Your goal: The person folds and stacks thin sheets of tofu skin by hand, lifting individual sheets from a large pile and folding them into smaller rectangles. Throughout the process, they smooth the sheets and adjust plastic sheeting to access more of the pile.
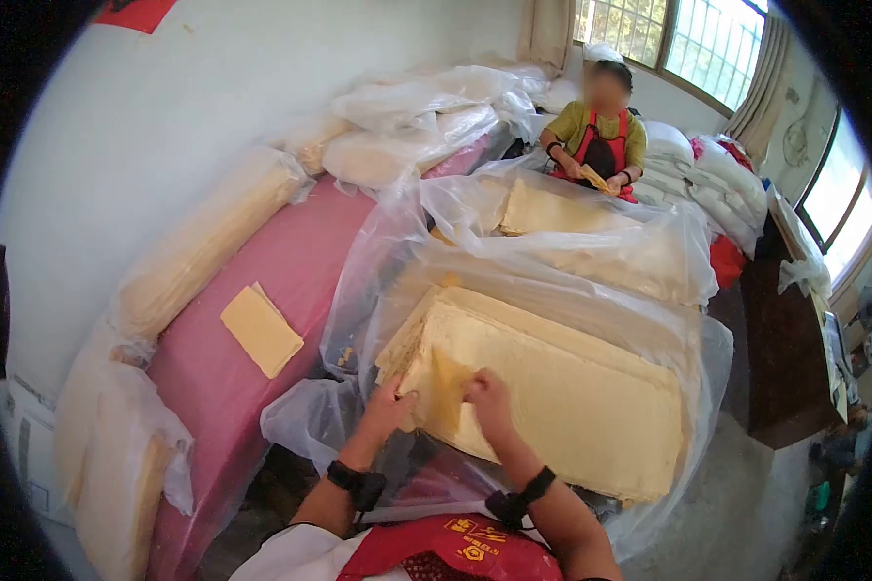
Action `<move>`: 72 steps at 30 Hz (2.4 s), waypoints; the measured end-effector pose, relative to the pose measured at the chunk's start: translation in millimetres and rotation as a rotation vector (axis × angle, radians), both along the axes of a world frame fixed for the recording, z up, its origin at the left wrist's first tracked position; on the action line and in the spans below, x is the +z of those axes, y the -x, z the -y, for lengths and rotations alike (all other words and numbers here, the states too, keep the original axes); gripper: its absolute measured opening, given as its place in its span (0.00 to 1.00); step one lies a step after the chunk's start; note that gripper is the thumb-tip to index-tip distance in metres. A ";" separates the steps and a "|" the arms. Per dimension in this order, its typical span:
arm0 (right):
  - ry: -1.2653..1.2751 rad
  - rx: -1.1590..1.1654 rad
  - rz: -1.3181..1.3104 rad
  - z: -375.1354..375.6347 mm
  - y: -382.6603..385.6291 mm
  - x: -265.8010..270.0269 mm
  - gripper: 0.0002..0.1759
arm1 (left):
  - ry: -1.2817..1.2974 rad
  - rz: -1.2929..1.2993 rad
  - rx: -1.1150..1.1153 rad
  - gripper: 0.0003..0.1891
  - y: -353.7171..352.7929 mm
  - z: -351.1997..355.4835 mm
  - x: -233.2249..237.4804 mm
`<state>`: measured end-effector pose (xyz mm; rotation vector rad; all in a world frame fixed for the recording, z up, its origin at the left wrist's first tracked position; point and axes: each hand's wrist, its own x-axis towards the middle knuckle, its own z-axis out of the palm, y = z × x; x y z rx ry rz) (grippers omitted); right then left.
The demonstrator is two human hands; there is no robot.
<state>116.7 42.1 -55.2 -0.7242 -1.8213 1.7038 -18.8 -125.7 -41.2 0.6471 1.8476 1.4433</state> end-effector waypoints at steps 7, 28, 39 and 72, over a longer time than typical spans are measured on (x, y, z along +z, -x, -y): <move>0.726 -0.564 -0.663 -138.9 -138.9 19.1 0.07 | 0.132 -0.300 0.183 0.28 48.7 17.5 -110.0; 0.408 -0.291 0.325 -43.0 -274.0 -39.9 0.16 | -0.022 -0.384 -0.389 0.28 -101.7 -127.3 -87.6; -0.846 -0.403 0.411 -32.2 -186.2 6.6 0.31 | -0.268 0.197 -0.565 0.18 -139.9 -181.5 64.0; -0.594 -0.614 0.613 -144.6 -302.4 -91.1 0.33 | -0.508 -0.063 -0.624 0.27 -142.7 -185.1 145.4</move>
